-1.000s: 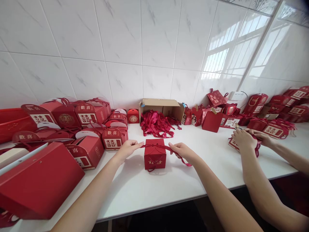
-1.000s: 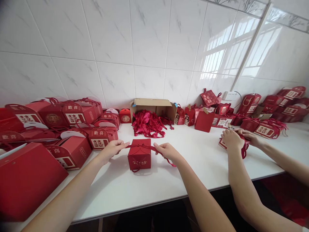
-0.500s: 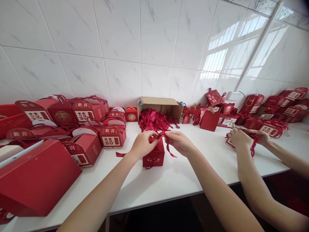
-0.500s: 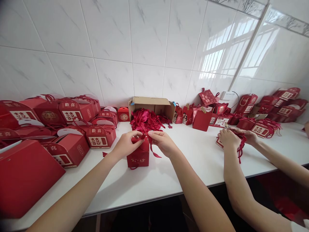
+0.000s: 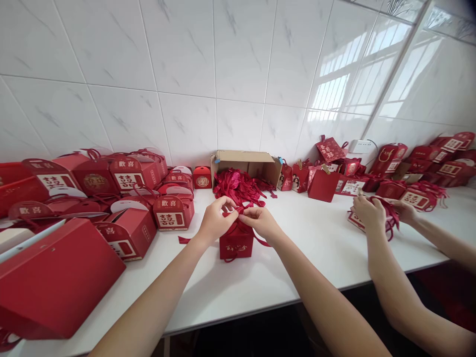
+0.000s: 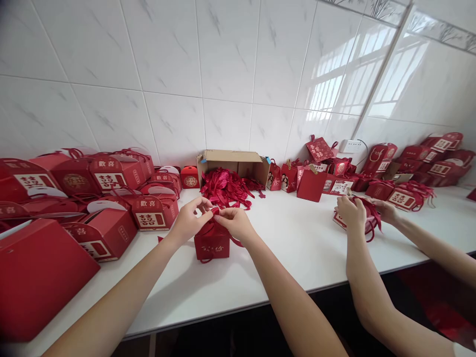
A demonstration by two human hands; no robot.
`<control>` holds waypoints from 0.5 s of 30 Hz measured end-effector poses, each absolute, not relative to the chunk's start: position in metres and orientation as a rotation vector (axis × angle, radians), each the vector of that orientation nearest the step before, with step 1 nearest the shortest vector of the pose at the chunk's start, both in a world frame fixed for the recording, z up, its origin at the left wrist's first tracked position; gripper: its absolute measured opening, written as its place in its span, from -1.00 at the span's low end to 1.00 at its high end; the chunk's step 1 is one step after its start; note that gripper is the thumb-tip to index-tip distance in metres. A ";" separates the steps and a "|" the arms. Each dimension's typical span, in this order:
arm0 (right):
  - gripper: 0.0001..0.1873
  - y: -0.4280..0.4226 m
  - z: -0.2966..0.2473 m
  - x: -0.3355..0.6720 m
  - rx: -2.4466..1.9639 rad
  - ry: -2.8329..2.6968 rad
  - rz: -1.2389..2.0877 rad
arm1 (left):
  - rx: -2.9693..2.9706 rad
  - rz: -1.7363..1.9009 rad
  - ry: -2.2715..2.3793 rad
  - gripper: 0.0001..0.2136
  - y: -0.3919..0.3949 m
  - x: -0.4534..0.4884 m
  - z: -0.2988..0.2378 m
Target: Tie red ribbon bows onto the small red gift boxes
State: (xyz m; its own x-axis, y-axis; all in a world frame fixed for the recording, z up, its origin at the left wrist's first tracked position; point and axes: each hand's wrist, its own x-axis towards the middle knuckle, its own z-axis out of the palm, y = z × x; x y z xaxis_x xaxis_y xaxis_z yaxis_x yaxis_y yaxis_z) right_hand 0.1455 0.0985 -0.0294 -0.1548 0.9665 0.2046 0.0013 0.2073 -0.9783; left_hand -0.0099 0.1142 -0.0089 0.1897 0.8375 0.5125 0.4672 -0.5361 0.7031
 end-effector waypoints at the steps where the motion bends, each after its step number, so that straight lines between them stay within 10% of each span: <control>1: -0.71 0.099 -0.030 0.144 -1.003 -1.412 1.127 | 2.029 1.276 1.191 -0.90 0.117 -0.013 -0.009; 15: -0.82 0.100 -0.036 0.131 -0.943 -1.412 1.136 | 1.634 0.697 1.304 -0.54 0.139 -0.047 -0.040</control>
